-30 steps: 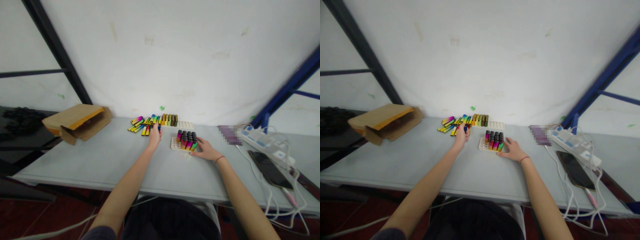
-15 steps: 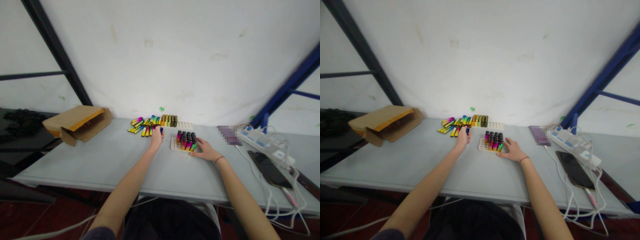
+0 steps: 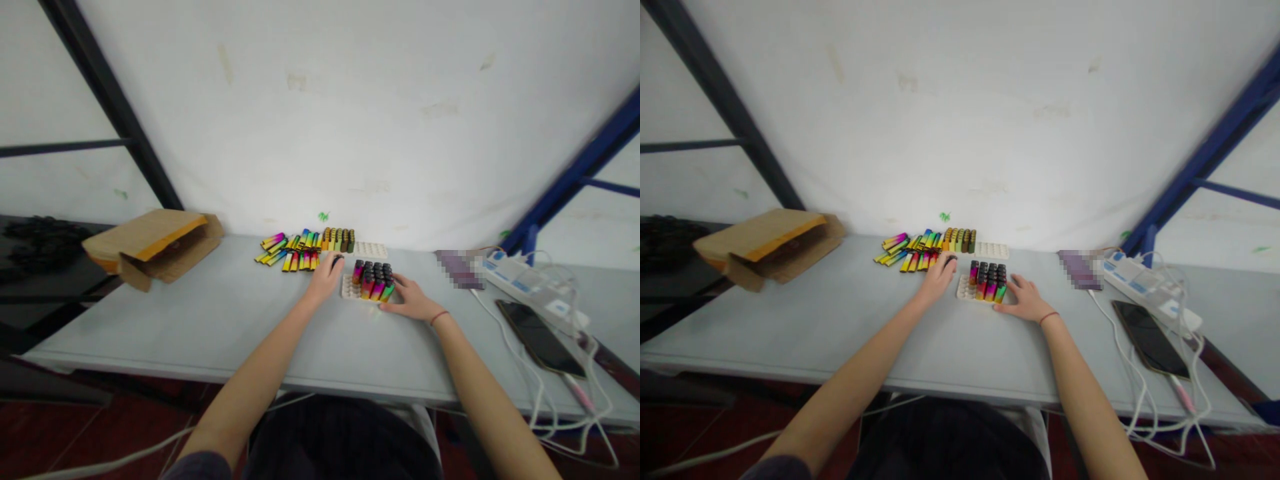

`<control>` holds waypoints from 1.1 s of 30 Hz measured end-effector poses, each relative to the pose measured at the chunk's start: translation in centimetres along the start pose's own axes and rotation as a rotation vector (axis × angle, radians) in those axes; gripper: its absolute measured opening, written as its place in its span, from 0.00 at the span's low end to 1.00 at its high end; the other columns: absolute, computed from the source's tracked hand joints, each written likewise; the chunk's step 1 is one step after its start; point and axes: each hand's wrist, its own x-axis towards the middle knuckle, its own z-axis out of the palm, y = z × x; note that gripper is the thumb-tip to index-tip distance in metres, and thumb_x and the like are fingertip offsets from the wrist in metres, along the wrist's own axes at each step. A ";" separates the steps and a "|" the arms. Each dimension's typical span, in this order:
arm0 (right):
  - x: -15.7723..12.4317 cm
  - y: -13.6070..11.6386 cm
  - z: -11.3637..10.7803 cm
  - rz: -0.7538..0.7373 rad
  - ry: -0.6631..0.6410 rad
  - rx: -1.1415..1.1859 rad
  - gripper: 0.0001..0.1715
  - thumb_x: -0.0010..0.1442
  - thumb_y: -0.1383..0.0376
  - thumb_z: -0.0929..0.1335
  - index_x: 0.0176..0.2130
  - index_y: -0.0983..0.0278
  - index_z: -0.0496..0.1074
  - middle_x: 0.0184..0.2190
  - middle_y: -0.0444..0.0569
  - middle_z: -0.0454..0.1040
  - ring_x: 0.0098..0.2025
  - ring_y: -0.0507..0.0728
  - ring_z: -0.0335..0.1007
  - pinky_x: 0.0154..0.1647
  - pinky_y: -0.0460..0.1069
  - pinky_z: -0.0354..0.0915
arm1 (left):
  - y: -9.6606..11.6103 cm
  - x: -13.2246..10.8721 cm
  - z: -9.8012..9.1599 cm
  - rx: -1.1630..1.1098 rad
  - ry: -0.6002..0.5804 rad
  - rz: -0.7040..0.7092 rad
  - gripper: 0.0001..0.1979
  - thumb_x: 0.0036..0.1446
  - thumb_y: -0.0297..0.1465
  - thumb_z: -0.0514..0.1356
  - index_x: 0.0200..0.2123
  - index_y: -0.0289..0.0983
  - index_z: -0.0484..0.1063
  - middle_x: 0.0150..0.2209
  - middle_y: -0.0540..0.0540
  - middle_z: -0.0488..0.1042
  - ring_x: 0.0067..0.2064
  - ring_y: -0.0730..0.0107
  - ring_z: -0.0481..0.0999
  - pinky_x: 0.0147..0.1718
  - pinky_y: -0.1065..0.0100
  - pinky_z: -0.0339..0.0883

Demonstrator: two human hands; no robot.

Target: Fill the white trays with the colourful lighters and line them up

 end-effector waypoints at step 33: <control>0.1 0.5 0.4 -0.035 0.008 -0.008 0.55 0.57 0.32 0.69 0.68 0.64 0.67 0.72 0.67 0.60 0.72 0.76 0.58 0.71 0.70 0.56 | -0.9 -0.4 1.1 0.077 -0.241 0.191 0.16 0.67 0.38 0.59 0.54 0.40 0.75 0.51 0.45 0.81 0.41 0.67 0.79 0.48 0.63 0.75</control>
